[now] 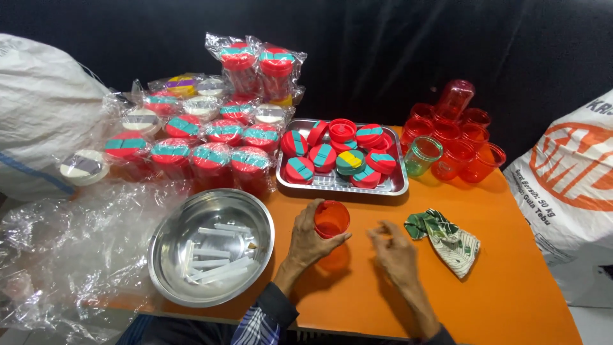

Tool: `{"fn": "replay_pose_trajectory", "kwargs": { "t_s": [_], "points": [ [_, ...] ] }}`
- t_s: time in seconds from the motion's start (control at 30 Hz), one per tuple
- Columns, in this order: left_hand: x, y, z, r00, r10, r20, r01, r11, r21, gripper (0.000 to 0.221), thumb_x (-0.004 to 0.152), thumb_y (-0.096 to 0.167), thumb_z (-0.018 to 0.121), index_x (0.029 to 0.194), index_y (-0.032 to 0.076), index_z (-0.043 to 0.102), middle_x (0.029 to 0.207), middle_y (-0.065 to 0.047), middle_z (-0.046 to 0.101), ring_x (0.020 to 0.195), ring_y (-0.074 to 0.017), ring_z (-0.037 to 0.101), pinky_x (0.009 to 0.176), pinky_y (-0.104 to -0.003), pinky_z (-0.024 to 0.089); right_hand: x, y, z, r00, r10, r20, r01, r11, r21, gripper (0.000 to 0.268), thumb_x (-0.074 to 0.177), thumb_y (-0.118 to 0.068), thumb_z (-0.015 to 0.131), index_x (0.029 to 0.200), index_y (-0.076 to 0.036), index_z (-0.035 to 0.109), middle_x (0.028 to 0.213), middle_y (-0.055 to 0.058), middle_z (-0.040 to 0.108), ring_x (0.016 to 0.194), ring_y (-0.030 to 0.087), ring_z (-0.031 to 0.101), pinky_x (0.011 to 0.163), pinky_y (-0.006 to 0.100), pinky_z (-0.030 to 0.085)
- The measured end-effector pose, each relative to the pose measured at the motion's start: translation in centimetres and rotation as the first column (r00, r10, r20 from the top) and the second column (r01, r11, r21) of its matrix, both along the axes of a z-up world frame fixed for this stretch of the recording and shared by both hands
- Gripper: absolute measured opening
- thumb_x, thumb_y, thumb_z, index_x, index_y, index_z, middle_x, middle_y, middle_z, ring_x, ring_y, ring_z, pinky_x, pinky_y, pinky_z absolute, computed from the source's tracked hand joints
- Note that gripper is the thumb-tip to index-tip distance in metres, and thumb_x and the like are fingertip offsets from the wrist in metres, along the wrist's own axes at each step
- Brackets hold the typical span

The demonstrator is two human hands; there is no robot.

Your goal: Assembling plastic containers by attaching lids and packaging them into individual plastic bags.

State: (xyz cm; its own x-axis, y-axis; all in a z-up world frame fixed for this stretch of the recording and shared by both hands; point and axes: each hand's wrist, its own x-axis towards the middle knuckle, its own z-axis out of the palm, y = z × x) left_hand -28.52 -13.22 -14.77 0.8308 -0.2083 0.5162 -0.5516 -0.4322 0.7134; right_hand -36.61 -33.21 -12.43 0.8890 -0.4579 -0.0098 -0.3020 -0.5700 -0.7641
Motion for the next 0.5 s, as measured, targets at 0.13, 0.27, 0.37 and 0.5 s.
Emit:
{"fn": "replay_pose_trajectory", "kwargs": {
  "t_s": [0.13, 0.27, 0.37, 0.5],
  "points": [
    [0.6, 0.6, -0.7, 0.998, -0.028, -0.060, 0.027, 0.999, -0.021, 0.095, 0.068, 0.063, 0.082, 0.139, 0.013, 0.043, 0.129, -0.014, 0.061, 0.113, -0.0331, 0.063, 0.090, -0.046, 0.055, -1.4, -7.9, -2.9, 0.918, 0.184, 0.352, 0.074, 0.791, -0.607, 0.048, 0.092, -0.039, 0.071, 0.129, -0.009, 0.067, 0.128, 0.015, 0.069, 0.119, 0.030, 0.066, 0.095, 0.042, 0.057],
    [0.7, 0.5, -0.9, 0.991, -0.102, -0.084, 0.090, 0.986, -0.141, 0.092, 0.069, 0.059, 0.083, 0.138, 0.013, 0.042, 0.131, -0.014, 0.058, 0.116, -0.0335, 0.062, 0.088, -0.043, 0.060, -2.2, -12.1, -3.5, 0.999, -0.019, -0.029, -0.001, 0.822, -0.569, 0.083, 0.082, -0.066, 0.060, 0.145, -0.012, 0.052, 0.154, 0.015, 0.045, 0.143, 0.034, 0.040, 0.114, 0.059, 0.029],
    [0.8, 0.6, -0.7, 0.986, -0.130, -0.105, 0.106, 0.972, -0.209, 0.087, 0.069, 0.060, 0.081, 0.134, 0.012, 0.046, 0.127, -0.012, 0.059, 0.114, -0.0316, 0.063, 0.087, -0.040, 0.060, -2.9, -12.3, -6.9, 0.974, -0.033, -0.222, -0.070, 0.895, -0.440, 0.083, 0.088, -0.062, 0.049, 0.155, -0.014, 0.039, 0.167, 0.014, 0.027, 0.156, 0.034, 0.019, 0.123, 0.056, 0.014],
    [1.3, 0.6, -2.0, 0.974, -0.191, -0.121, 0.160, 0.960, -0.229, 0.091, 0.066, 0.063, 0.081, 0.131, 0.008, 0.050, 0.122, -0.012, 0.061, 0.112, -0.0303, 0.063, 0.091, -0.041, 0.059, -3.2, -11.3, -13.2, 0.958, 0.189, 0.216, 0.054, 0.618, -0.784, 0.044, 0.096, -0.018, 0.055, 0.139, -0.012, 0.063, 0.143, 0.014, 0.062, 0.135, 0.036, 0.053, 0.123, 0.047, 0.037]
  ]
}}
